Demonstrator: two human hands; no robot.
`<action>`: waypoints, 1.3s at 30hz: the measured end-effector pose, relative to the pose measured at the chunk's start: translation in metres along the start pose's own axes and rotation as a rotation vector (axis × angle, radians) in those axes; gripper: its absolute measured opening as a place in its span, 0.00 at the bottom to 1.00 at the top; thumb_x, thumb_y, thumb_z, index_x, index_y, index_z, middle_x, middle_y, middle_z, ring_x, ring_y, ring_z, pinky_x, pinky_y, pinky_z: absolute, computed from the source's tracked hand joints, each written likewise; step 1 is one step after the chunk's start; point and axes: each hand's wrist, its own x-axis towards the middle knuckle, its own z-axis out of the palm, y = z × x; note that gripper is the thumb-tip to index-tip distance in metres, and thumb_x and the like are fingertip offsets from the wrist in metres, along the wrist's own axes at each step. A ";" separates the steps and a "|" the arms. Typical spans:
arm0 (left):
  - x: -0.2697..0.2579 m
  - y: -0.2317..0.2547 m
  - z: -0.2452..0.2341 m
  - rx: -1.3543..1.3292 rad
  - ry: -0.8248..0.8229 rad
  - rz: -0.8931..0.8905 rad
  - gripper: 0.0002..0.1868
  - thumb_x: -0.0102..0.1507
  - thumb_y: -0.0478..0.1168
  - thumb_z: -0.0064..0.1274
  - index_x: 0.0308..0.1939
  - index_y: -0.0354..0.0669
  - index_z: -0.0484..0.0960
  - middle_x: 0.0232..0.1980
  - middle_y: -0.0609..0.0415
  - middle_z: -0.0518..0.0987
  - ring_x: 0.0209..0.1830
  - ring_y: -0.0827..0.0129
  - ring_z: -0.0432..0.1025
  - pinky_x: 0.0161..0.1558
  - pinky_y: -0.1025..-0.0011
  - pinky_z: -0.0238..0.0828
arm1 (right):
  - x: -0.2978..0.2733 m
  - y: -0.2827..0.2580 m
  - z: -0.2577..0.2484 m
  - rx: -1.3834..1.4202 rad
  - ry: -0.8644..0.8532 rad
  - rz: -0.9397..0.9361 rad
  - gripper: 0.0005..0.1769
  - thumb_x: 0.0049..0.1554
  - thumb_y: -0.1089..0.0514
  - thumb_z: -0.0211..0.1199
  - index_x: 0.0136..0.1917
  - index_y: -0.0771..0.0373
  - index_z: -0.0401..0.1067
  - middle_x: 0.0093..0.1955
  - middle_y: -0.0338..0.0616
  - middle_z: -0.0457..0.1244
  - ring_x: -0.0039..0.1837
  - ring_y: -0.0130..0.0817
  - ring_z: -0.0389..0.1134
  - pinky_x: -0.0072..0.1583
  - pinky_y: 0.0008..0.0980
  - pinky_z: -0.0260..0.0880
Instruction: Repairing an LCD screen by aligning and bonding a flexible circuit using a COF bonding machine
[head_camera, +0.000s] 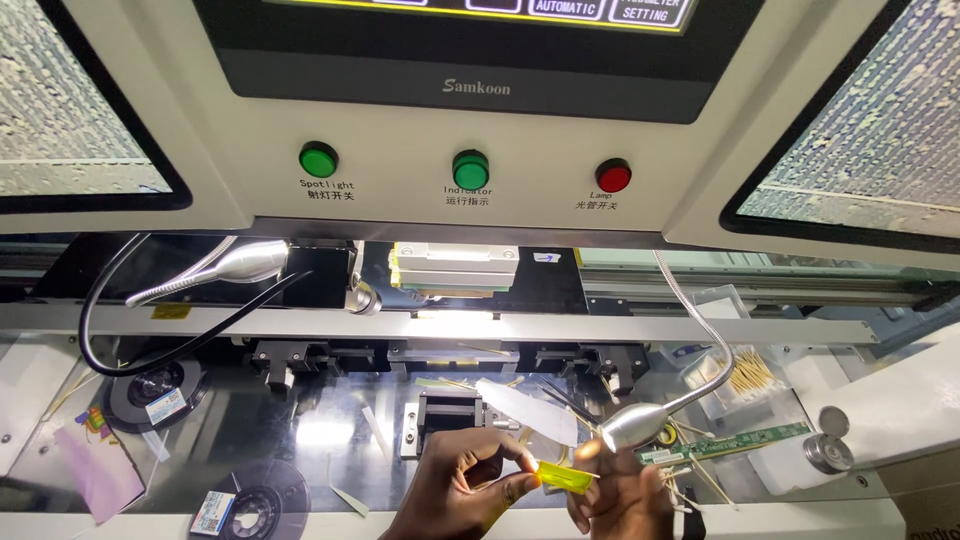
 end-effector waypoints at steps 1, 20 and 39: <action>-0.003 -0.001 -0.001 0.002 0.002 -0.007 0.05 0.59 0.37 0.64 0.31 0.40 0.85 0.20 0.62 0.66 0.19 0.80 0.52 0.22 0.78 0.46 | -0.006 -0.002 0.013 0.003 0.002 0.006 0.39 0.56 0.30 0.54 0.50 0.74 0.69 0.28 0.45 0.54 0.26 0.36 0.53 0.24 0.31 0.53; -0.028 0.023 -0.015 0.017 0.045 -0.076 0.11 0.56 0.38 0.67 0.41 0.46 0.83 0.31 0.59 0.70 0.27 0.75 0.55 0.33 0.79 0.62 | -0.026 0.002 0.067 -0.647 0.191 -0.239 0.02 0.47 0.68 0.68 0.36 0.71 0.77 0.30 0.47 0.67 0.34 0.32 0.68 0.40 0.24 0.63; -0.029 0.018 -0.010 0.031 0.147 -0.001 0.03 0.56 0.34 0.64 0.29 0.43 0.85 0.21 0.61 0.70 0.16 0.80 0.52 0.19 0.77 0.43 | -0.024 -0.014 0.104 -0.731 0.066 -0.331 0.04 0.49 0.66 0.66 0.33 0.68 0.75 0.33 0.44 0.56 0.35 0.30 0.59 0.37 0.24 0.56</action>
